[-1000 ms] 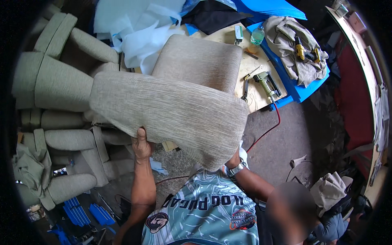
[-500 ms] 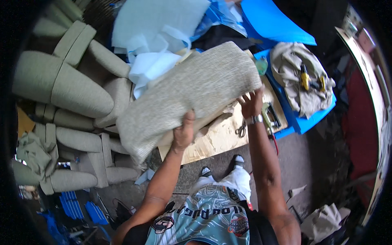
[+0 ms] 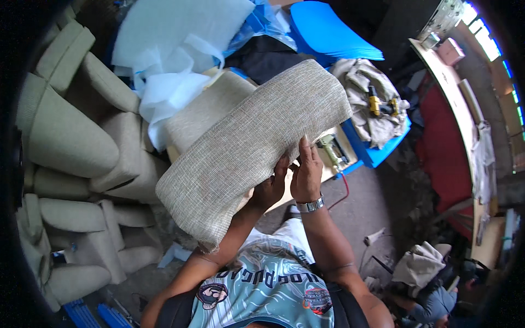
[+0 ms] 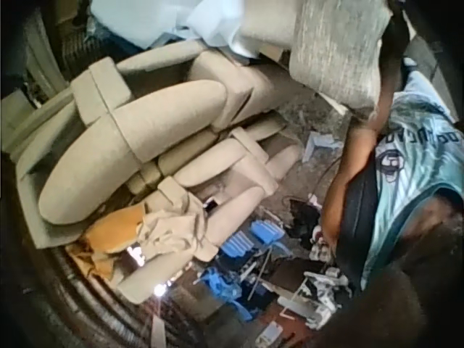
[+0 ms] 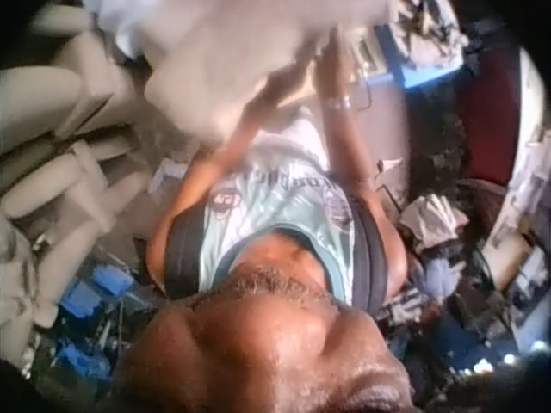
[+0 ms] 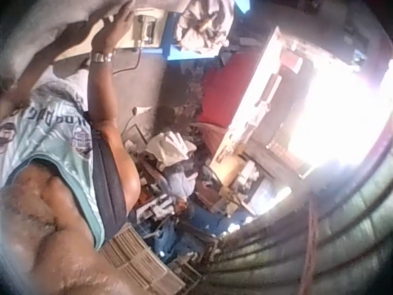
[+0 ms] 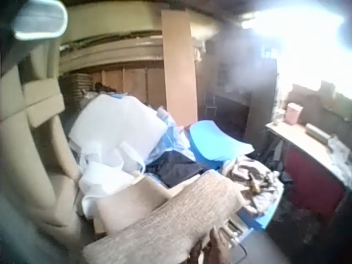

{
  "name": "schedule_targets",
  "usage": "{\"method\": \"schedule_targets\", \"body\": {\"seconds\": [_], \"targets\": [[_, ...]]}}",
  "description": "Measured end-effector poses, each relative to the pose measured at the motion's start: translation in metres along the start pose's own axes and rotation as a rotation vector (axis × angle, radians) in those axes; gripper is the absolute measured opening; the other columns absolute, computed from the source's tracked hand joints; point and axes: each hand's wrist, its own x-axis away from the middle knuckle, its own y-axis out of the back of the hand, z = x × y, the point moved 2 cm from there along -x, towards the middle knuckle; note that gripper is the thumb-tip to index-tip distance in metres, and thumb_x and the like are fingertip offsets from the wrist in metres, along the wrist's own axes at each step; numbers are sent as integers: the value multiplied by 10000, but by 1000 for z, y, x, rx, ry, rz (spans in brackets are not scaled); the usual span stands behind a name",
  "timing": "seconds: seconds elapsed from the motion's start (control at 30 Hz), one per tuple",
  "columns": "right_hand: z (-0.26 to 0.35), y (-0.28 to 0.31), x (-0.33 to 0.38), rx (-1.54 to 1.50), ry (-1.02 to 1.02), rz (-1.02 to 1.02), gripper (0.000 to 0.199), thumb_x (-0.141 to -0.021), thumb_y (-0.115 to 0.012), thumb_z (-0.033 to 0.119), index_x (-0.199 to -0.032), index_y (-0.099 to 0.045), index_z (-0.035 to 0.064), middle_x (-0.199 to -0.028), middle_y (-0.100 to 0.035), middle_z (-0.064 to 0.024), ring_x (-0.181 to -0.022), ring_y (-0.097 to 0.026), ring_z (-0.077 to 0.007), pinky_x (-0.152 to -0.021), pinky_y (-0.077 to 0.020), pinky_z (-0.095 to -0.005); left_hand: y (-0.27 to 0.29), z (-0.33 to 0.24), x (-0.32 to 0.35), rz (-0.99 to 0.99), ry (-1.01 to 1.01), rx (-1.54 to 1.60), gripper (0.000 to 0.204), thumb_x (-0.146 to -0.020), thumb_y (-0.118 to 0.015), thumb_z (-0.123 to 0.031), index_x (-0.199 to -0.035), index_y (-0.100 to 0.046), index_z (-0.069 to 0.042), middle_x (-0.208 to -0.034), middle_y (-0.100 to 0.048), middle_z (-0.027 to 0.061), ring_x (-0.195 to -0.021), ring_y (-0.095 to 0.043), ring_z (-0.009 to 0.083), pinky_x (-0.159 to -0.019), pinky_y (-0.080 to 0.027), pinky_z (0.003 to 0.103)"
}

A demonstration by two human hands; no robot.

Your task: Attaching and securing upholstery fabric to furniture parts using a pneumatic stapler and scissors.

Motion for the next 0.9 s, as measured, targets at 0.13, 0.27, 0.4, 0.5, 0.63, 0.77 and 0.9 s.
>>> {"method": "schedule_targets", "body": {"seconds": [0.13, 0.27, 0.4, 0.5, 0.63, 0.77, 0.9], "targets": [[34, -23, 18, -34, 59, -89, 353, -980, -599, 396, -1129, -580, 77, -978, -671, -52, -793, -652, -147, -598, -529, -274, 5, -23, -17, 111, -16, -145, 590, -1015, -528, -311, -1422, -379, 90, -1421, -449, 297, -1348, -411, 420, -1145, -278, 488], [28, -26, 12, -106, -58, -66, 530, -1006, -549, 399, -1375, -478, 24, -1285, -612, -146, -1145, -608, -277, -958, -511, -434, 9, -15, -9, 131, 28, -195, 641, -1017, -510, -311, -1459, -294, 100, -1486, -333, 333, -1387, -327, 466, -1174, -219, 500], [2, -49, 12, 34, 33, -139, 452, -1025, -518, 412, -1237, -585, 18, -1098, -675, -108, -915, -638, -199, -798, -527, -344, 22, 15, 14, -28, -95, -271, 519, -987, -559, -334, -1318, -510, 62, -1296, -549, 298, -1182, -547, 433, -1049, -399, 476], [-6, -41, -1, 333, 242, -314, 462, -1057, -458, 389, -1033, -657, -27, -914, -703, -91, -816, -621, -151, -726, -495, -309, 26, 13, 41, 109, -100, -317, 510, -975, -572, -324, -1310, -521, 57, -1284, -563, 291, -1176, -558, 423, -1041, -406, 482], [-11, -22, -21, 473, 469, -347, 491, -1067, -416, 387, -924, -602, -45, -780, -656, -146, -717, -605, -228, -666, -473, -387, 78, 23, 144, 627, 176, -423, 473, -972, -554, -291, -1332, -523, 14, -1310, -582, 245, -1242, -542, 396, -1089, -384, 458], [-29, -19, -23, 511, 416, -300, 505, -1068, -410, 416, -1004, -613, -42, -882, -674, -98, -797, -598, -154, -714, -484, -317, 228, -26, 181, 772, 1341, 56, 430, -946, -601, -103, -1358, -522, -12, -1044, -703, 206, -982, -700, 265, -891, -551, 372], [-28, -2, -24, 444, 412, -318, 480, -1072, -409, 402, -992, -627, -18, -842, -647, -66, -768, -575, -120, -691, -475, -289, 392, -144, 49, 247, 519, 100, 497, -944, -614, -359, -1274, -532, 3, -792, -698, 162, -640, -688, 316, -639, -581, 463]]}}
